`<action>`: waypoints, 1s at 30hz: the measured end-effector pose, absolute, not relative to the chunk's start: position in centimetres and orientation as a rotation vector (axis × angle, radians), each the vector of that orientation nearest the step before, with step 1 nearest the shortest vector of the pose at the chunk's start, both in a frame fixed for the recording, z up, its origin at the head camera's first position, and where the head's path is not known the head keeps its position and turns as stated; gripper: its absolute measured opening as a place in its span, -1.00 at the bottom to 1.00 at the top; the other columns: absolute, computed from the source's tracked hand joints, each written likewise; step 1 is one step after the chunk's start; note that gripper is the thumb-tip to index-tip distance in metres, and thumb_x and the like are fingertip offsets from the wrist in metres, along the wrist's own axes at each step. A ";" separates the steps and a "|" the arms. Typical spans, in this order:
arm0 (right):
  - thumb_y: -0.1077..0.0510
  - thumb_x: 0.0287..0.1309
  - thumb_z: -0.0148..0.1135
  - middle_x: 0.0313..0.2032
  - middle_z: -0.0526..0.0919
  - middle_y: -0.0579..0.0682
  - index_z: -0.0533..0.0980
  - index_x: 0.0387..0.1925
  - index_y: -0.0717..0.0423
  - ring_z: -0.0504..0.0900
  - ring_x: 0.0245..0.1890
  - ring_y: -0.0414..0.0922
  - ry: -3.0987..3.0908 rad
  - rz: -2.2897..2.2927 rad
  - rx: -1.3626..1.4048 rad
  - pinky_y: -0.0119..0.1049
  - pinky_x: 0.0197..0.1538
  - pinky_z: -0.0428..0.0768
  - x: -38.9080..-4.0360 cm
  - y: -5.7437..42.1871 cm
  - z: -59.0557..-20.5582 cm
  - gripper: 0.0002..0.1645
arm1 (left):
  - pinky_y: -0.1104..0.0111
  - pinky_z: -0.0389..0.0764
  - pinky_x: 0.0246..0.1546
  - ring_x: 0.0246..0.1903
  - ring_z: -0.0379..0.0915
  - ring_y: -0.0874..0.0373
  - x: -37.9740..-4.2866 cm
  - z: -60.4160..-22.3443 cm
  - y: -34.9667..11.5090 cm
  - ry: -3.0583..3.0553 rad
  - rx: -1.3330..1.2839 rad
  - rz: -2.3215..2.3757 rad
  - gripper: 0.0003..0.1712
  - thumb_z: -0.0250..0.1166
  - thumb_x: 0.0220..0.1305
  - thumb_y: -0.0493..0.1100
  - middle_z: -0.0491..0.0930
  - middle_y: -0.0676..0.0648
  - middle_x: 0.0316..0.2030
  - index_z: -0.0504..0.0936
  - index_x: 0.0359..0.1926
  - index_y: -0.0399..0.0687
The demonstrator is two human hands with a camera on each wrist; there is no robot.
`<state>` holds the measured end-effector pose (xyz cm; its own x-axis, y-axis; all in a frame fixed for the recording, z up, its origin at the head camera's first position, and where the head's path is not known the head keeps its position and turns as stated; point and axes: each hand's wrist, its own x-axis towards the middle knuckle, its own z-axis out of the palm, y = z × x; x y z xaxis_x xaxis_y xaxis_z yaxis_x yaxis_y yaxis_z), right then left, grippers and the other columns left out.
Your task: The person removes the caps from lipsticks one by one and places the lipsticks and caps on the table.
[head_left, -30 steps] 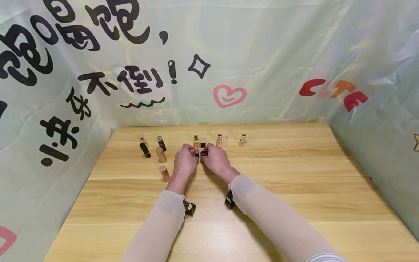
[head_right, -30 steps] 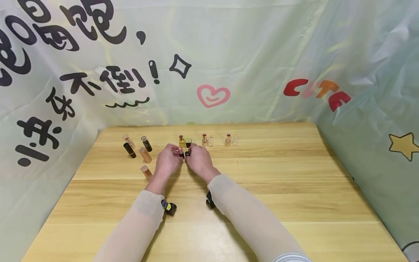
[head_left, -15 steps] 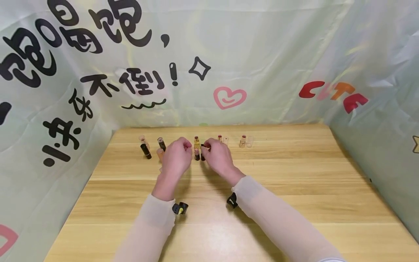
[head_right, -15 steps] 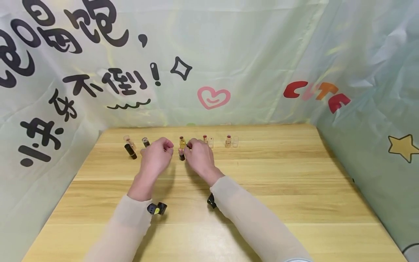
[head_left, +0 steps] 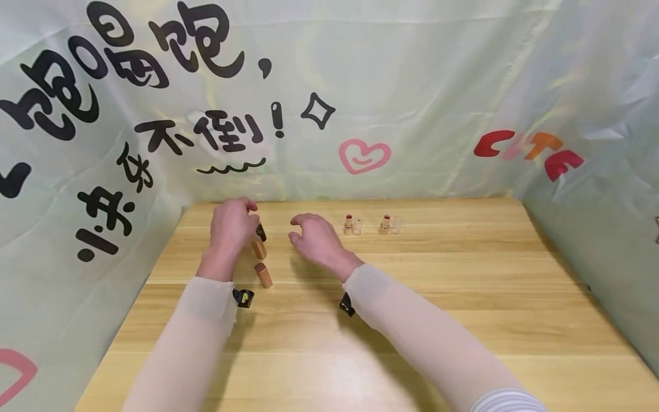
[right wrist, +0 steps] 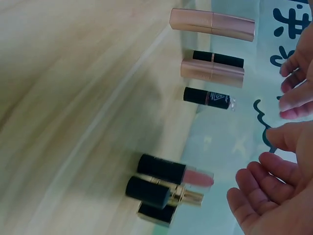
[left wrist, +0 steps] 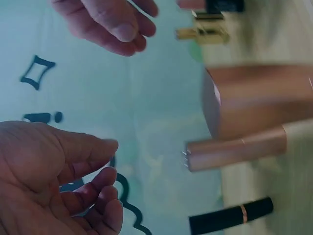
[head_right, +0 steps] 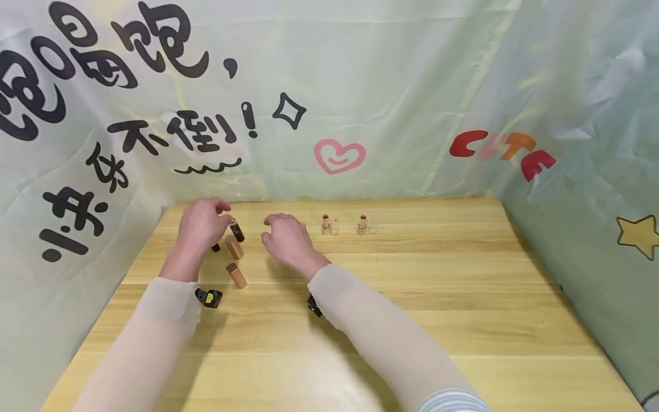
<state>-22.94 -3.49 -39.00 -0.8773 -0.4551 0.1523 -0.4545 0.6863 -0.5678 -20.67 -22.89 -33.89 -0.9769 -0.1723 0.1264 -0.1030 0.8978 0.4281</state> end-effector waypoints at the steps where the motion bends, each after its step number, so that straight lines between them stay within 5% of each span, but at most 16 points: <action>1: 0.04 0.53 0.19 0.30 0.65 0.07 0.59 0.29 0.11 0.53 0.39 0.06 2.874 -0.949 -0.787 -0.02 0.42 0.50 -23.1 -3.8 -38.9 -0.56 | -0.10 0.52 0.17 0.13 0.46 -0.39 -21.0 -34.1 -23.1 -2.920 0.210 -0.628 -0.68 0.20 0.45 -0.22 0.64 -0.32 0.11 0.69 0.14 -0.19; 11: 0.06 0.52 0.20 0.26 0.68 0.05 0.58 0.31 0.10 0.59 0.33 0.03 2.885 -0.786 -0.870 -0.05 0.37 0.56 -23.9 -6.6 -38.8 -0.56 | -0.08 0.56 0.17 0.20 0.40 -0.43 -23.7 -36.1 -23.9 -3.066 0.210 -0.561 -0.53 0.20 0.31 -0.26 0.60 -0.36 0.18 0.64 0.23 -0.24; 17: 0.06 0.50 0.22 0.26 0.68 0.06 0.58 0.31 0.11 0.62 0.31 0.02 2.874 -0.760 -0.881 -0.08 0.35 0.58 -23.7 -7.4 -39.1 -0.55 | -0.07 0.62 0.16 0.17 0.54 -0.36 -24.4 -37.1 -24.3 -3.104 0.204 -0.542 -0.52 0.16 0.31 -0.30 0.64 -0.31 0.20 0.62 0.24 -0.26; 22: 0.06 0.50 0.23 0.24 0.69 0.04 0.59 0.30 0.10 0.63 0.29 0.01 2.881 -0.744 -0.868 -0.08 0.33 0.59 -23.6 -7.5 -39.5 -0.55 | -0.04 0.66 0.05 0.00 0.64 -0.27 -24.8 -37.8 -24.5 -3.136 0.206 -0.476 -0.75 0.15 0.41 -0.25 0.72 -0.29 0.02 0.75 -0.12 -0.21; 25: 0.05 0.51 0.22 0.25 0.69 0.03 0.58 0.31 0.09 0.64 0.29 0.00 2.873 -0.746 -0.853 -0.08 0.31 0.61 -23.5 -7.4 -39.6 -0.55 | -0.01 0.67 -0.01 -0.09 0.66 -0.22 -24.9 -38.0 -24.5 -3.145 0.220 -0.473 -0.72 0.14 0.44 -0.24 0.74 -0.26 -0.11 0.75 -0.35 -0.13; 30: 0.06 0.52 0.20 0.27 0.67 0.04 0.56 0.33 0.09 0.62 0.31 0.01 2.859 -0.787 -0.837 -0.08 0.33 0.59 -23.4 -7.1 -39.4 -0.54 | 0.03 0.65 -0.10 -0.18 0.64 -0.17 -24.7 -37.5 -24.2 -3.122 0.219 -0.512 -0.71 0.11 0.45 -0.26 0.73 -0.20 -0.20 0.72 -0.37 -0.10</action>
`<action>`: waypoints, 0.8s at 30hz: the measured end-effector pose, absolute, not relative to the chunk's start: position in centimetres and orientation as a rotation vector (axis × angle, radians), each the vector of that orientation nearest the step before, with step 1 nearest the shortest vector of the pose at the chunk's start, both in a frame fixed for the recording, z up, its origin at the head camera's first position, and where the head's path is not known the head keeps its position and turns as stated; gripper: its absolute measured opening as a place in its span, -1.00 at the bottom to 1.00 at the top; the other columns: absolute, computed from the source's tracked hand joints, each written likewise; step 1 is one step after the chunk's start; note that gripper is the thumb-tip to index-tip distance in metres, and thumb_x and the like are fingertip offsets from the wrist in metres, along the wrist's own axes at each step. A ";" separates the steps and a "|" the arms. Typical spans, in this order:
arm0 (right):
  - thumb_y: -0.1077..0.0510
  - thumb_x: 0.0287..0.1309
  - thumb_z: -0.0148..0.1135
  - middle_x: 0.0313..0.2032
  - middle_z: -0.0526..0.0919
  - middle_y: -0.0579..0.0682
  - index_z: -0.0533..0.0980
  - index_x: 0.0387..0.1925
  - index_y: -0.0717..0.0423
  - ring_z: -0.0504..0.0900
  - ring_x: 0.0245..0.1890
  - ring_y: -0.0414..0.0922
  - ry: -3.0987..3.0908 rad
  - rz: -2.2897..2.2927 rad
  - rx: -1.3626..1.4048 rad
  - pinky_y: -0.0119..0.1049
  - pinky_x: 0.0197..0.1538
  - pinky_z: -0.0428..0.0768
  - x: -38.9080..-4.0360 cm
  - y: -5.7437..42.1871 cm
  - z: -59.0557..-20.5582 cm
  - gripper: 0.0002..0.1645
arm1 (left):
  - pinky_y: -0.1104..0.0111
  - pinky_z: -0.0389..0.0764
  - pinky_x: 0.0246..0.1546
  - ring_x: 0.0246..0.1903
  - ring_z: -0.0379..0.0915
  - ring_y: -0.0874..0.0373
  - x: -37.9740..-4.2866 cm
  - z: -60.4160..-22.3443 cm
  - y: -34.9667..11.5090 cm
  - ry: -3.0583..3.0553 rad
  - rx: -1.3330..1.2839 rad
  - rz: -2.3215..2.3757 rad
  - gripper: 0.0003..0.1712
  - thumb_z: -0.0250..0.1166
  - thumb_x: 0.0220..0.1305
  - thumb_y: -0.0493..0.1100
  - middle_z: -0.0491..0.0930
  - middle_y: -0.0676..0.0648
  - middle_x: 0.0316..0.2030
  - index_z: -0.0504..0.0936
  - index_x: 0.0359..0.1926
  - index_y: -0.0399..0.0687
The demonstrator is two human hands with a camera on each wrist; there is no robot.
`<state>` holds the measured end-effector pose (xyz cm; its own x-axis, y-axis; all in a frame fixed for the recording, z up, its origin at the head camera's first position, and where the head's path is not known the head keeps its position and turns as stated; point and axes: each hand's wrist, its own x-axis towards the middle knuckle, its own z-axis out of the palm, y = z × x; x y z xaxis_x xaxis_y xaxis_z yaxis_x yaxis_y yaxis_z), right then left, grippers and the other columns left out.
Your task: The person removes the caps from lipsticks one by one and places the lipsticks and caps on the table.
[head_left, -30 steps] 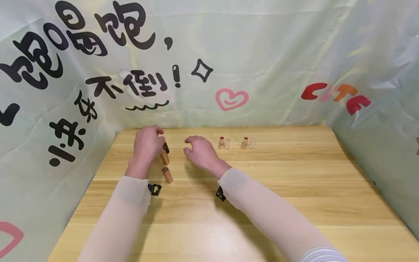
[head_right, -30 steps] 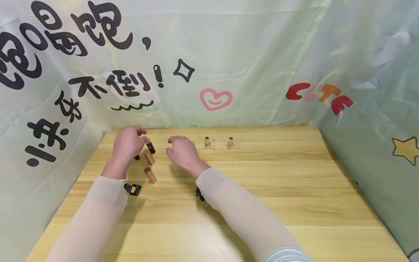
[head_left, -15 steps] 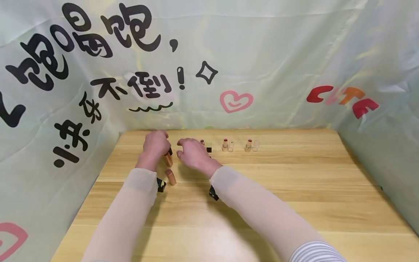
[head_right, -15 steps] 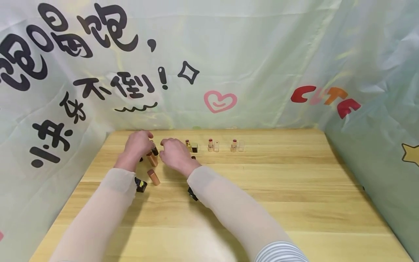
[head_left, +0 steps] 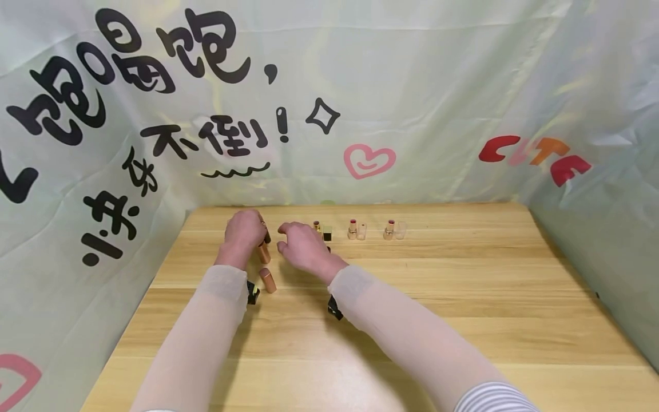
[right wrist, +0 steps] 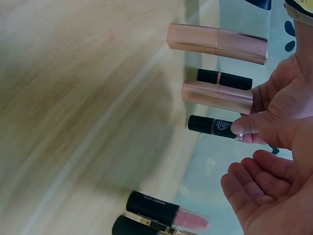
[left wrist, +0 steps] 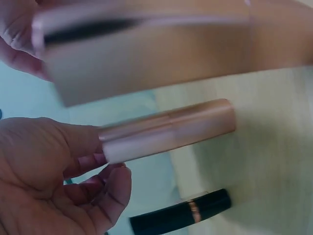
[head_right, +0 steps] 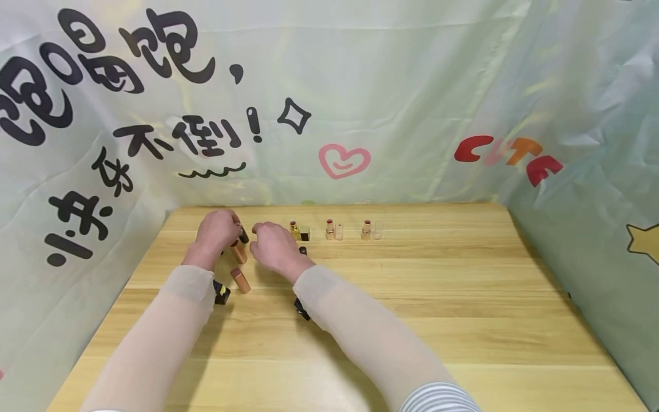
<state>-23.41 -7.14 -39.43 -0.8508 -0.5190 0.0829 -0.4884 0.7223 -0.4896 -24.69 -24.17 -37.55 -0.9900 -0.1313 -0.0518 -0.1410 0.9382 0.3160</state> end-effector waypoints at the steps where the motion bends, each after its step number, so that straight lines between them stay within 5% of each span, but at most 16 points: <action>1: 0.06 0.52 0.20 0.28 0.67 0.04 0.56 0.34 0.09 0.62 0.31 0.01 2.864 -0.801 -0.835 -0.08 0.34 0.59 -23.4 -7.0 -39.3 -0.54 | 0.05 0.64 -0.13 -0.20 0.63 -0.15 -24.6 -37.2 -24.0 3.071 -0.207 0.513 -0.73 0.10 0.45 -0.26 0.72 -0.19 -0.21 0.70 -0.35 -0.11; 9: 0.11 0.51 0.19 0.19 0.71 0.09 0.57 0.31 0.13 0.69 0.16 0.01 2.888 -1.084 -0.789 -0.06 0.21 0.66 -23.3 -5.3 -37.1 -0.56 | 0.10 0.54 -0.15 -0.24 0.54 -0.09 -22.7 -33.1 -21.8 3.074 -0.077 0.702 -0.87 0.23 0.38 -0.18 0.65 -0.15 -0.19 0.57 -0.13 -0.13; 16: 0.13 0.62 -0.03 -0.19 0.77 0.04 0.64 0.24 0.06 0.54 -0.58 -0.11 2.745 -1.505 -0.664 -0.24 -0.37 0.52 -22.4 -1.8 -36.1 -0.60 | 0.09 0.59 -0.03 -0.07 0.59 -0.09 -20.9 -31.3 -18.3 2.975 0.080 0.950 -0.73 0.27 0.47 -0.12 0.68 -0.16 -0.02 0.56 0.08 -0.14; 19: 0.11 0.64 -0.05 -0.18 0.78 0.04 0.66 0.17 0.05 0.66 -0.46 -0.08 2.670 -1.647 -0.594 -0.26 -0.37 0.53 -22.0 -0.3 -36.4 -0.61 | 0.08 0.66 0.05 0.01 0.66 -0.07 -20.2 -31.7 -16.7 2.961 0.092 1.096 -0.66 0.32 0.48 -0.11 0.72 -0.13 0.04 0.55 0.17 -0.10; 24: 0.01 0.63 0.02 -0.10 0.80 0.01 0.69 0.09 0.07 0.75 -0.12 0.03 2.606 -1.787 -0.508 -0.14 -0.08 0.70 -21.2 1.9 -37.2 -0.62 | 0.12 0.73 0.00 0.00 0.73 0.02 -19.4 -33.3 -14.4 2.916 0.090 1.327 -0.56 0.41 0.43 -0.12 0.76 -0.07 0.03 0.48 0.22 -0.04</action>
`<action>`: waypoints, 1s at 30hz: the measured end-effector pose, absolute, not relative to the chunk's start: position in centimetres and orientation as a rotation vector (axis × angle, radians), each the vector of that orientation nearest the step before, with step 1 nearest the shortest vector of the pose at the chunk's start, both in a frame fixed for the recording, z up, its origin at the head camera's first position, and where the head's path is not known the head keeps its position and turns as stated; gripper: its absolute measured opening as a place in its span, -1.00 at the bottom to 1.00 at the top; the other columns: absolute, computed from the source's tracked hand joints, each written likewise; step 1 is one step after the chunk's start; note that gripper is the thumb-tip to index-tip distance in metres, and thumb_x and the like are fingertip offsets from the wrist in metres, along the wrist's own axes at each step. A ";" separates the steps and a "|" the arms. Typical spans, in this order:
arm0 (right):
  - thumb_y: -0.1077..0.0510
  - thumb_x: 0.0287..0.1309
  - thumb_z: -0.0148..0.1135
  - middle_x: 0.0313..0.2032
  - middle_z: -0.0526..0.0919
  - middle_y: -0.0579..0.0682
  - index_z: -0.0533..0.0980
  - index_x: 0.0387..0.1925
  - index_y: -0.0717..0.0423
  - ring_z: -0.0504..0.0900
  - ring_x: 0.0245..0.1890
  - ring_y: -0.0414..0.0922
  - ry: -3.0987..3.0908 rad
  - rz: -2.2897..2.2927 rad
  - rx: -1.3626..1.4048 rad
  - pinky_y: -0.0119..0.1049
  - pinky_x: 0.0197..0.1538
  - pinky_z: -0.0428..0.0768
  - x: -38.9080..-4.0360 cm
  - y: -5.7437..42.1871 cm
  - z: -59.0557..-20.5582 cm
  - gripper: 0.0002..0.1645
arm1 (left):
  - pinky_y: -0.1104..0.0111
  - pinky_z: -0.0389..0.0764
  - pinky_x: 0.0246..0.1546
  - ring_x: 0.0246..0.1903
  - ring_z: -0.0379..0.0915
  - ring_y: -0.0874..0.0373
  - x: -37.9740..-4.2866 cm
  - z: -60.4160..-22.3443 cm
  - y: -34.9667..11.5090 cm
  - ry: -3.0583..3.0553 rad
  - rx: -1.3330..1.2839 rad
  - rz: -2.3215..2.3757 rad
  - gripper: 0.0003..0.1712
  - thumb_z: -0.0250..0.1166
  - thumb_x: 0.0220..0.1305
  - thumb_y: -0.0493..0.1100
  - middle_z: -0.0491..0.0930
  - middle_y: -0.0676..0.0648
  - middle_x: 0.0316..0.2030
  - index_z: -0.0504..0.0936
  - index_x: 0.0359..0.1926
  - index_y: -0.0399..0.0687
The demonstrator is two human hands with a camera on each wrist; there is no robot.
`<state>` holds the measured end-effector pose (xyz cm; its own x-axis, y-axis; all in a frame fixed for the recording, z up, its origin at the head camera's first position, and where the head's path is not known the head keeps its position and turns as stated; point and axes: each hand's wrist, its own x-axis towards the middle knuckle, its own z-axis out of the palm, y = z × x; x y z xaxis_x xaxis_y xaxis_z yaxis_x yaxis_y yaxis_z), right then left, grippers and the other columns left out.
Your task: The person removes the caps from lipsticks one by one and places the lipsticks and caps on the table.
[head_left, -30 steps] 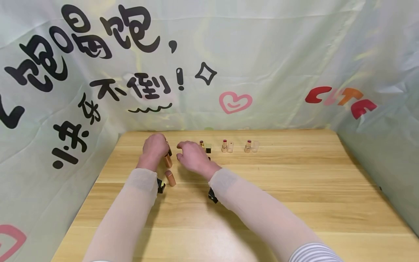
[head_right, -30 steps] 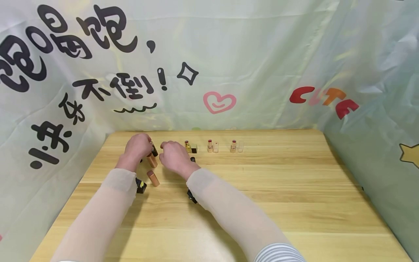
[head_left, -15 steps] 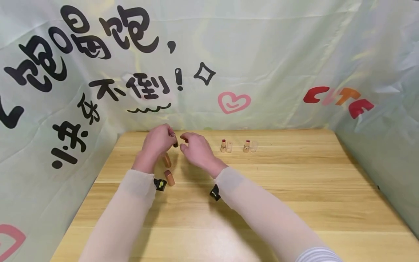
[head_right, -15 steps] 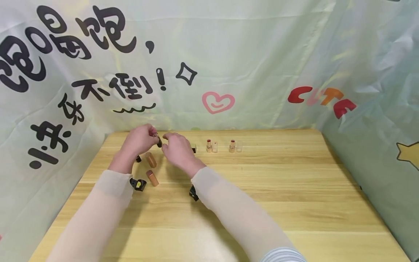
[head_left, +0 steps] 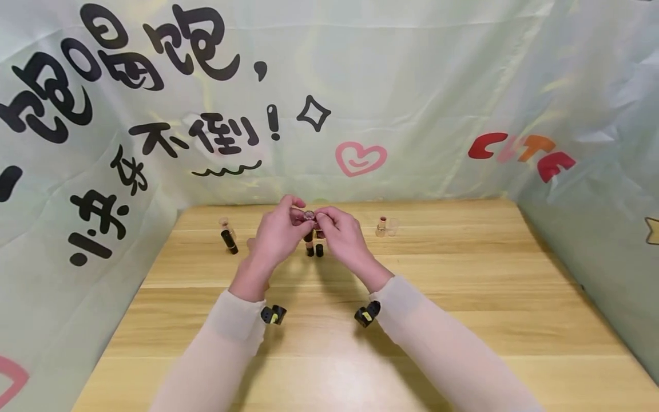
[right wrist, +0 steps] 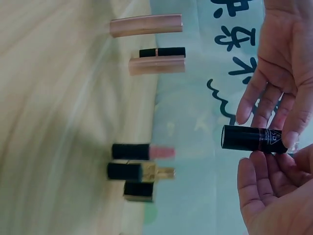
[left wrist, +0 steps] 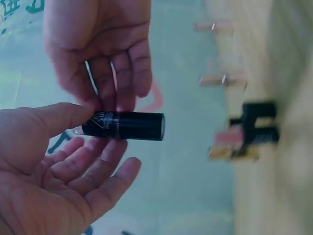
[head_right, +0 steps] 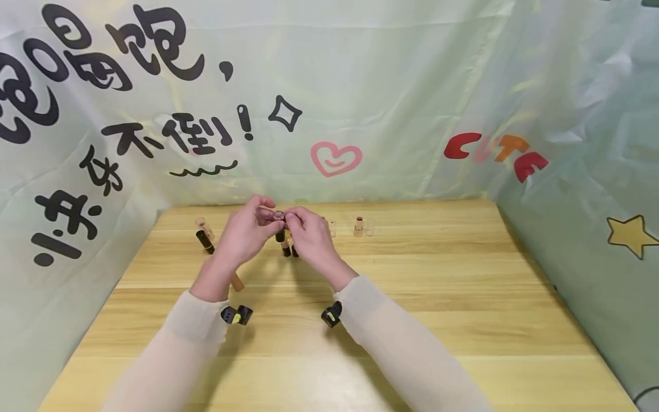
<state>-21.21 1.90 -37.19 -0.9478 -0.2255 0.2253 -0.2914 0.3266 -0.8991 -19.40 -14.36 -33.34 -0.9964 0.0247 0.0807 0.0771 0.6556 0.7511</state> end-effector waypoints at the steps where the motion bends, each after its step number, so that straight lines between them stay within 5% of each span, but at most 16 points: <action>1: -0.02 0.62 0.04 -0.11 0.80 0.01 0.69 0.08 0.07 0.76 -0.10 0.04 -2.503 1.738 0.477 -0.12 -0.05 0.71 -21.0 2.3 -37.4 -0.62 | 0.12 0.73 -0.02 0.00 0.73 0.04 -19.3 -33.7 -13.9 -2.788 -0.088 -1.298 -0.55 0.42 0.43 -0.11 0.77 -0.06 0.02 0.47 0.22 -0.03; 6: -0.13 0.51 0.23 -0.13 0.80 -0.03 0.70 0.06 0.03 0.74 -0.12 -0.05 -2.540 1.732 0.426 -0.16 -0.10 0.71 -20.2 3.9 -38.4 -0.62 | 0.16 0.73 -0.10 -0.07 0.74 0.09 -18.6 -35.9 -12.1 -2.729 -0.158 -1.323 -0.57 0.41 0.43 -0.14 0.79 -0.02 -0.05 0.46 0.20 -0.02; 11: -0.03 0.46 0.31 -0.12 0.80 0.03 0.70 0.02 0.10 0.77 -0.15 -0.07 -2.552 1.770 0.352 -0.14 -0.09 0.76 -19.7 5.4 -39.7 -0.68 | 0.19 0.74 -0.11 -0.09 0.75 0.08 -18.1 -38.5 -10.3 -2.684 -0.211 -1.369 -0.56 0.42 0.40 -0.19 0.78 -0.03 -0.08 0.49 0.20 -0.06; 19: 0.00 0.44 0.35 -0.14 0.78 0.12 0.71 0.03 0.17 0.75 -0.12 0.07 -2.462 1.875 0.271 -0.01 -0.05 0.78 -19.3 7.5 -40.7 -0.66 | -0.03 0.49 0.37 -0.05 0.74 0.00 -17.4 -41.3 -8.4 -2.731 -0.214 -1.324 -0.67 0.49 0.35 -0.20 0.78 -0.09 -0.11 0.65 0.08 -0.11; 25: 0.02 0.43 0.37 -0.09 0.77 0.13 0.68 0.07 0.17 0.74 -0.07 0.07 -2.488 1.867 0.300 -0.03 -0.01 0.77 -18.9 8.5 -41.2 -0.64 | 0.12 0.72 0.04 -0.06 0.75 0.03 -17.3 -42.1 -7.9 -2.709 -0.205 -1.392 -0.72 0.50 0.33 -0.21 0.81 -0.09 -0.11 0.71 0.02 -0.11; 30: 0.11 0.35 0.44 -0.06 0.79 0.06 0.67 0.10 0.14 0.73 -0.02 0.01 -2.591 1.750 0.338 -0.08 0.04 0.73 -18.6 9.1 -41.9 -0.65 | 0.15 0.71 0.05 -0.03 0.75 0.04 -17.2 -42.8 -7.5 -2.725 -0.199 -1.394 -0.74 0.50 0.34 -0.18 0.81 -0.08 -0.10 0.72 0.01 -0.10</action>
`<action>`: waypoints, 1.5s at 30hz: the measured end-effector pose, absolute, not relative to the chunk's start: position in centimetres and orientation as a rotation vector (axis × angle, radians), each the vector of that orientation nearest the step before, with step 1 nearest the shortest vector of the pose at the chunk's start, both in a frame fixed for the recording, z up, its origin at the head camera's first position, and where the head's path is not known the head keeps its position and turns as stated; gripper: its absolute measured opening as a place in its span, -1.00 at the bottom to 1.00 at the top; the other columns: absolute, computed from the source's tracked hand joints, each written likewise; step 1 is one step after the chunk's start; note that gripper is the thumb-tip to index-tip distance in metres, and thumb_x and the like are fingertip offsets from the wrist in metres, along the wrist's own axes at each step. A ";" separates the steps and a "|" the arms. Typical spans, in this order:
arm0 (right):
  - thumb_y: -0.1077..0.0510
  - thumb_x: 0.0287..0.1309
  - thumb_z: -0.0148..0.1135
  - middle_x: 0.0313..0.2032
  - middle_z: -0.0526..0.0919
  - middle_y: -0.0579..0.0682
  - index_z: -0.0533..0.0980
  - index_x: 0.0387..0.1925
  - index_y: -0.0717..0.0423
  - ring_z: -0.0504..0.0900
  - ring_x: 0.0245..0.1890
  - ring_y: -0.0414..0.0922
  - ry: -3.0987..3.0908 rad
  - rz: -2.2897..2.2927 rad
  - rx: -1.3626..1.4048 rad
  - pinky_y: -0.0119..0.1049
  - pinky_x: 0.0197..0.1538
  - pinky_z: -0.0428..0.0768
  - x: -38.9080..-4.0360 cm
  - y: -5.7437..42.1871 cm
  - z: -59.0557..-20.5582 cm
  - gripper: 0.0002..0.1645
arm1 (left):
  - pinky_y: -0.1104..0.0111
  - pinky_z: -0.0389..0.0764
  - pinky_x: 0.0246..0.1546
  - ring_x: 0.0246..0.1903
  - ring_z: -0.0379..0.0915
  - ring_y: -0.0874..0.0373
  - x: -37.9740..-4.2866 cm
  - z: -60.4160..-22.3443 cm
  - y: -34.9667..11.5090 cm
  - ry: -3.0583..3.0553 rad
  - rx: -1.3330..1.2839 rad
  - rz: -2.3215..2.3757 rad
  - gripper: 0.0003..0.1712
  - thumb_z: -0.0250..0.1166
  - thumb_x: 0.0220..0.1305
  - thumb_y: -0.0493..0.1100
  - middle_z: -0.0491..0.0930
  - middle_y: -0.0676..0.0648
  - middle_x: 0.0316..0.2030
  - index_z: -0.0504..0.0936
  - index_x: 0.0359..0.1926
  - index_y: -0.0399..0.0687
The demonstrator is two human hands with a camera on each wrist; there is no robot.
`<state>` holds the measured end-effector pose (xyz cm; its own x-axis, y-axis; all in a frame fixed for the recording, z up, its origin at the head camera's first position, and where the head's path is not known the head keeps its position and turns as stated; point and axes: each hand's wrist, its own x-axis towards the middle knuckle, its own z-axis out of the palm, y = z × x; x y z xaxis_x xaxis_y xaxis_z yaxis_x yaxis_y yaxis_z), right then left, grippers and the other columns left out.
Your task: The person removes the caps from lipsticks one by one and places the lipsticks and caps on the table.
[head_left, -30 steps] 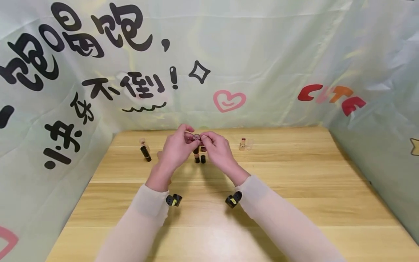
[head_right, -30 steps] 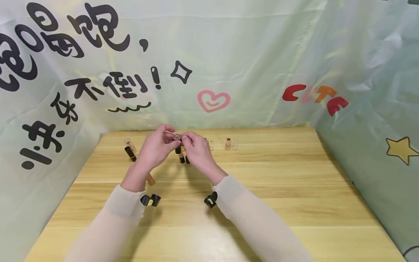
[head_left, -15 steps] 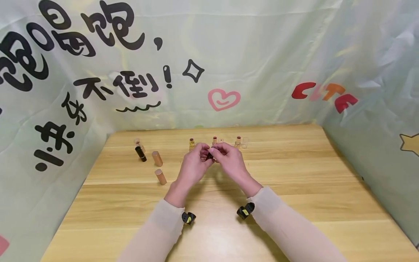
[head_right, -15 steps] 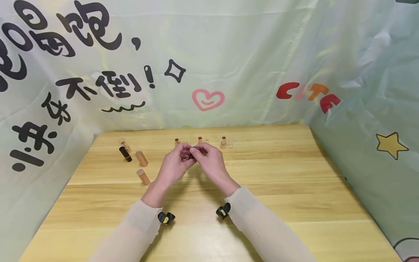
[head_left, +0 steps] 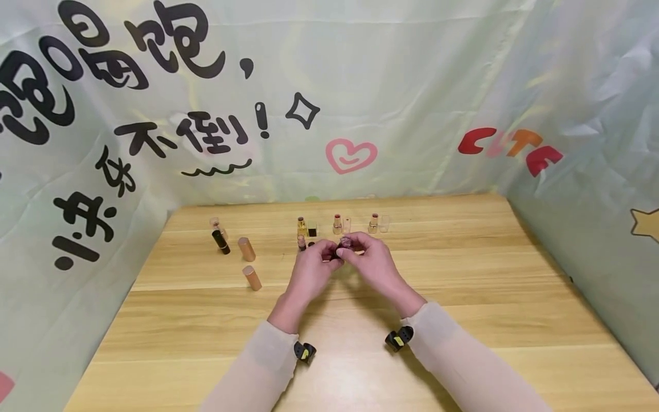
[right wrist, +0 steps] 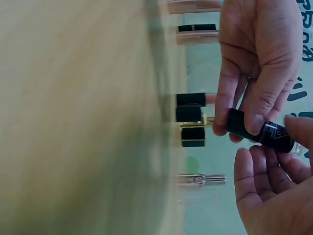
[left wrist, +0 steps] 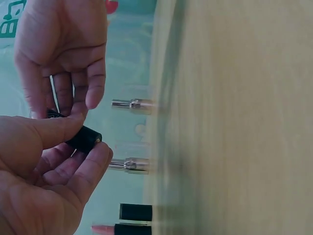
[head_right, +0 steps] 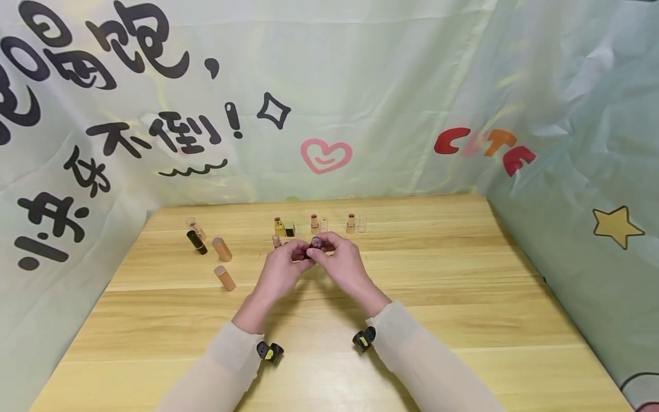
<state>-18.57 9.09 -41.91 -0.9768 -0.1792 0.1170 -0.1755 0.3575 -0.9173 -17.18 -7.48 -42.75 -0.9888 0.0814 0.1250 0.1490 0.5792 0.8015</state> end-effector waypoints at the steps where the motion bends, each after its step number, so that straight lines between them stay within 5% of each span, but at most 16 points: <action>1: 0.12 0.34 0.45 -0.06 0.79 0.05 0.67 0.09 0.13 0.74 -0.02 0.00 2.599 -1.724 -0.342 -0.09 0.06 0.72 -18.5 9.2 -42.1 -0.66 | 0.14 0.71 0.06 -0.03 0.75 0.03 -17.1 -42.9 -7.4 -2.730 -0.195 -1.390 -0.73 0.50 0.34 -0.17 0.81 -0.08 -0.11 0.72 0.01 -0.10; 21: 0.18 0.33 0.44 -0.04 0.82 0.10 0.68 0.07 0.17 0.79 0.01 0.03 2.620 -1.717 -0.335 -0.08 0.09 0.74 -18.0 9.9 -43.4 -0.69 | 0.22 0.75 -0.07 -0.14 0.77 0.09 -17.1 -44.1 -6.2 -2.769 -0.214 -1.333 -0.73 0.48 0.37 -0.15 0.83 -0.08 -0.16 0.78 0.03 -0.14; 45: 0.18 0.36 0.40 -0.14 0.85 0.09 0.71 0.00 0.25 0.80 -0.06 0.02 2.691 -1.709 -0.279 -0.01 0.09 0.72 -18.1 9.6 -43.0 -0.73 | 0.19 0.74 0.03 -0.01 0.77 0.11 -17.2 -43.5 -7.2 -2.785 -0.346 -1.355 -0.69 0.49 0.33 -0.13 0.83 0.02 -0.07 0.82 0.08 0.04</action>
<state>-18.09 9.62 -43.02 -0.9831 -0.1152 0.1425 -0.1780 0.4149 -0.8923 -17.17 -7.17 -43.48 -0.9750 0.1876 0.1193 0.2096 0.5972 0.7743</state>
